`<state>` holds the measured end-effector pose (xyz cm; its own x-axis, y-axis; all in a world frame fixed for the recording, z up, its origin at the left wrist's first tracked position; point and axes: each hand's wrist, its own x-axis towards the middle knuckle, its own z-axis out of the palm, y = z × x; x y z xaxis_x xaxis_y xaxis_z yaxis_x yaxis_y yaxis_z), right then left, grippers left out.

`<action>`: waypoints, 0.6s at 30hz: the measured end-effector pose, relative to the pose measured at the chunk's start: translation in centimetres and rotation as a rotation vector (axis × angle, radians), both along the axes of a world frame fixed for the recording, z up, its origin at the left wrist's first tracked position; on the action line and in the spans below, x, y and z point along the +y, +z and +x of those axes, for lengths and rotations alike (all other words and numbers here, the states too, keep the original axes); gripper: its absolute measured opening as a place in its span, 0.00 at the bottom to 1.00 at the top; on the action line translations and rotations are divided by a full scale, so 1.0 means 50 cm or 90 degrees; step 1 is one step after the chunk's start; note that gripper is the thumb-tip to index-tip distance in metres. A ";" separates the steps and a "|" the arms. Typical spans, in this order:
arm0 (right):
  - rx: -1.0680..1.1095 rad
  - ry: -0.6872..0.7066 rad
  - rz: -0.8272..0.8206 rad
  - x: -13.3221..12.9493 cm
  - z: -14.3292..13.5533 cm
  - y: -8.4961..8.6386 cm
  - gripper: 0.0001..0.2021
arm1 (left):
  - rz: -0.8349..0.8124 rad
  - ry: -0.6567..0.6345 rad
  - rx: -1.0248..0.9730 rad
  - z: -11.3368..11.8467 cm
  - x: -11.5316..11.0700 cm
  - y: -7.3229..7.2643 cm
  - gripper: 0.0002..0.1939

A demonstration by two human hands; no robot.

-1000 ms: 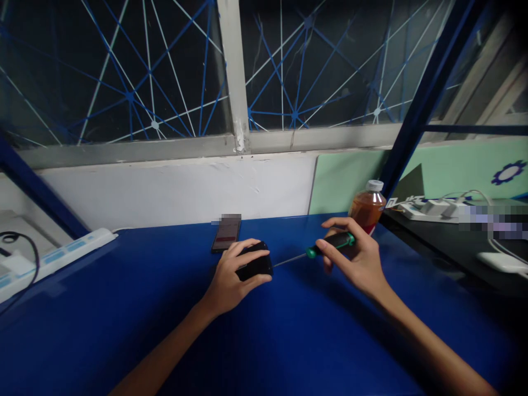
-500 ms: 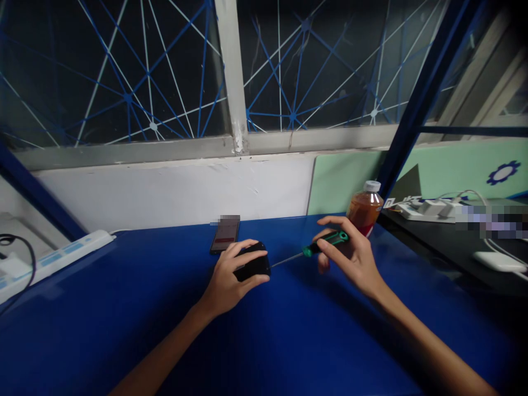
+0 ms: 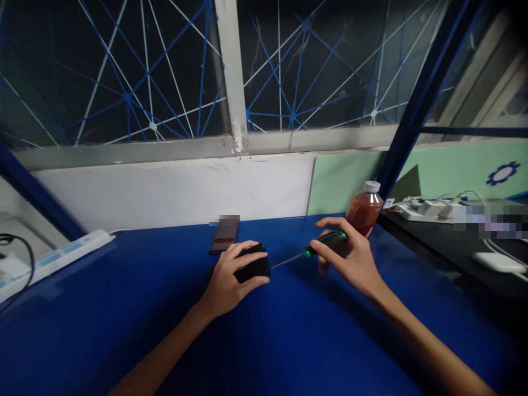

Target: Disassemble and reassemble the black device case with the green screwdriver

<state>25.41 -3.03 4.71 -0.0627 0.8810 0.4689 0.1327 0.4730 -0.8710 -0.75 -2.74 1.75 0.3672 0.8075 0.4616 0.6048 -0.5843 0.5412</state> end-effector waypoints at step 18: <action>0.049 -0.153 0.068 -0.001 0.000 0.010 0.11 | -0.010 -0.024 -0.029 -0.001 -0.004 0.006 0.18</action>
<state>25.41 -3.07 5.21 0.1825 0.8110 0.5558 0.1874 0.5262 -0.8294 -0.81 -2.94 2.07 0.3764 0.8011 0.4653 0.5575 -0.5970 0.5768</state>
